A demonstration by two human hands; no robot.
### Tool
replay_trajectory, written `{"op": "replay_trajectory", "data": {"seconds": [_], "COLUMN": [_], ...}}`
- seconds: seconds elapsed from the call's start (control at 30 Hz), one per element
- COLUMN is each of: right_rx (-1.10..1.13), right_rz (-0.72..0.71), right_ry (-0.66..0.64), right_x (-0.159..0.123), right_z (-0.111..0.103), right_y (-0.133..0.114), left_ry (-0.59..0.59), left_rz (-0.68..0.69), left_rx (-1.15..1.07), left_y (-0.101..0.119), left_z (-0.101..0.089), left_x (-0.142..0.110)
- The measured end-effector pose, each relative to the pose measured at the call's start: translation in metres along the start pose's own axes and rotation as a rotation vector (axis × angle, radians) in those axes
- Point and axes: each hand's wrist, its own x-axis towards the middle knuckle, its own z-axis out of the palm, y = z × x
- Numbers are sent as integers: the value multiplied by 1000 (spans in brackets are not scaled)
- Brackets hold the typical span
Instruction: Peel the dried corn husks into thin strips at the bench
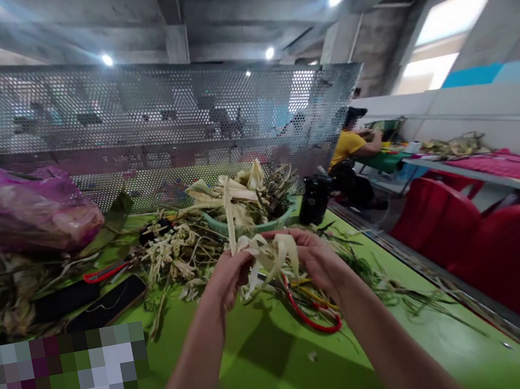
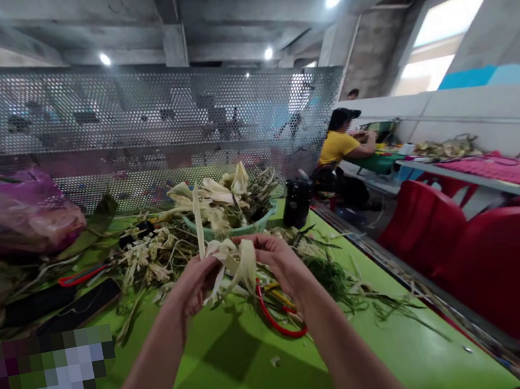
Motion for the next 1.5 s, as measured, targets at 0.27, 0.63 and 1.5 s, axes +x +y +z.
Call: {"op": "replay_trajectory", "data": {"seconds": [0.27,0.63,1.5], "right_rx": [79,21,561], "right_rz": [-13,-35,-19], "right_ry": [17,37,314], "right_x": [3,1,15], "right_z": [-1,15,-29], "right_y": [9,8,12], "left_ry": [-17,-76,211], "left_rz": [-26,31,128], "left_rx": [-150,130,-346], "left_y": [11,-7,15], "left_z": [2,4,-21], "left_x": [-8,0,9]}}
